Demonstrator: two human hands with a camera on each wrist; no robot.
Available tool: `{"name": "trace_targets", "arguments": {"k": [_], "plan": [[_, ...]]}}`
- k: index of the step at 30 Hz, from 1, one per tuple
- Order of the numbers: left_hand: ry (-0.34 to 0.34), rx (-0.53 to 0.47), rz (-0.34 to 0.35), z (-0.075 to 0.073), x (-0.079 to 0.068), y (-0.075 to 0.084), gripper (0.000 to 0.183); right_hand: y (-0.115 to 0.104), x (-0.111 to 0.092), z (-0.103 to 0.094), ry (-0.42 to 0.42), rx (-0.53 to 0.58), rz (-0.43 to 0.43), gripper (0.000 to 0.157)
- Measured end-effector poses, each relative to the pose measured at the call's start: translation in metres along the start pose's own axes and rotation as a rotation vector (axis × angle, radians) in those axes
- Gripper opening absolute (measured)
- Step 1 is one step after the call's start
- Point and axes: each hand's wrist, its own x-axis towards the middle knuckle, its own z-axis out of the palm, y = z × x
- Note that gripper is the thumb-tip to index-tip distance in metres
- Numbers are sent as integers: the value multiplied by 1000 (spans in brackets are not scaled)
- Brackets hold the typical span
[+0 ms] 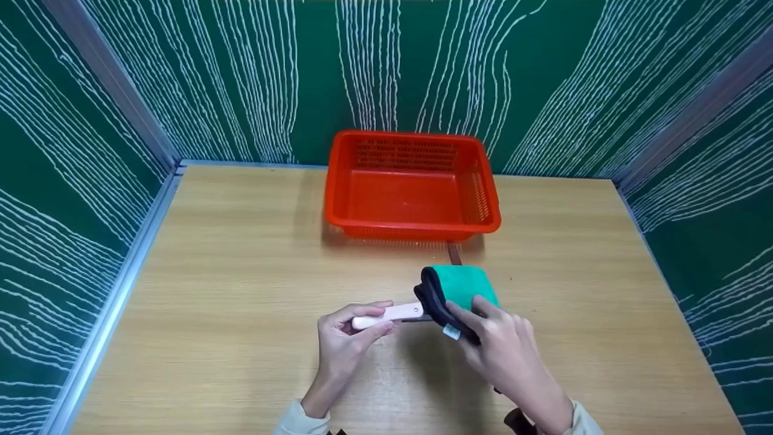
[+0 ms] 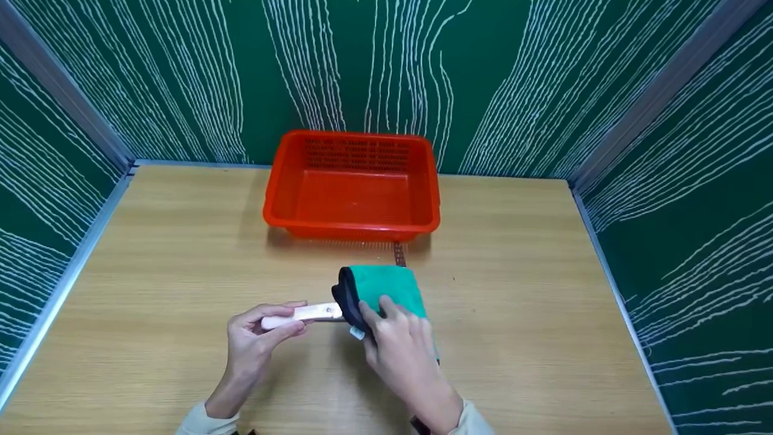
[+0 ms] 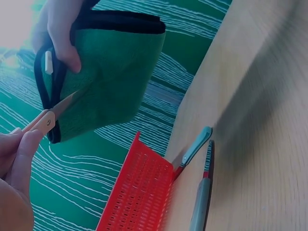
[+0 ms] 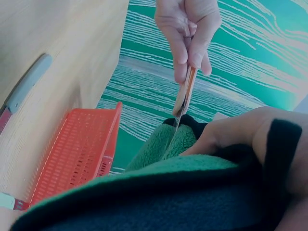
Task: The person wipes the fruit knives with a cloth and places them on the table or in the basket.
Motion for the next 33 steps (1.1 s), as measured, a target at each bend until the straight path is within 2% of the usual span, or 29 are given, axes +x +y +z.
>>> {"name": "trace_targets", "arguments": {"k": [8, 15, 18, 24, 33], "plan": [[4, -40, -40, -3, 1, 1, 23, 11, -3, -5, -42, -6, 87, 39], [2, -32, -96, -6, 2, 1, 27, 27, -7, -5, -18, -12, 132, 30], [-9, -2, -96, -7, 2, 3, 28, 33, -8, -7, 10, -1, 160, 31], [-31, 42, -67, -6, 4, 3, 28, 37, -6, -16, 126, 19, 163, 29], [-7, 77, -126, 1, 2, 2, 30, 24, 3, -25, 186, 39, 142, 31]]}}
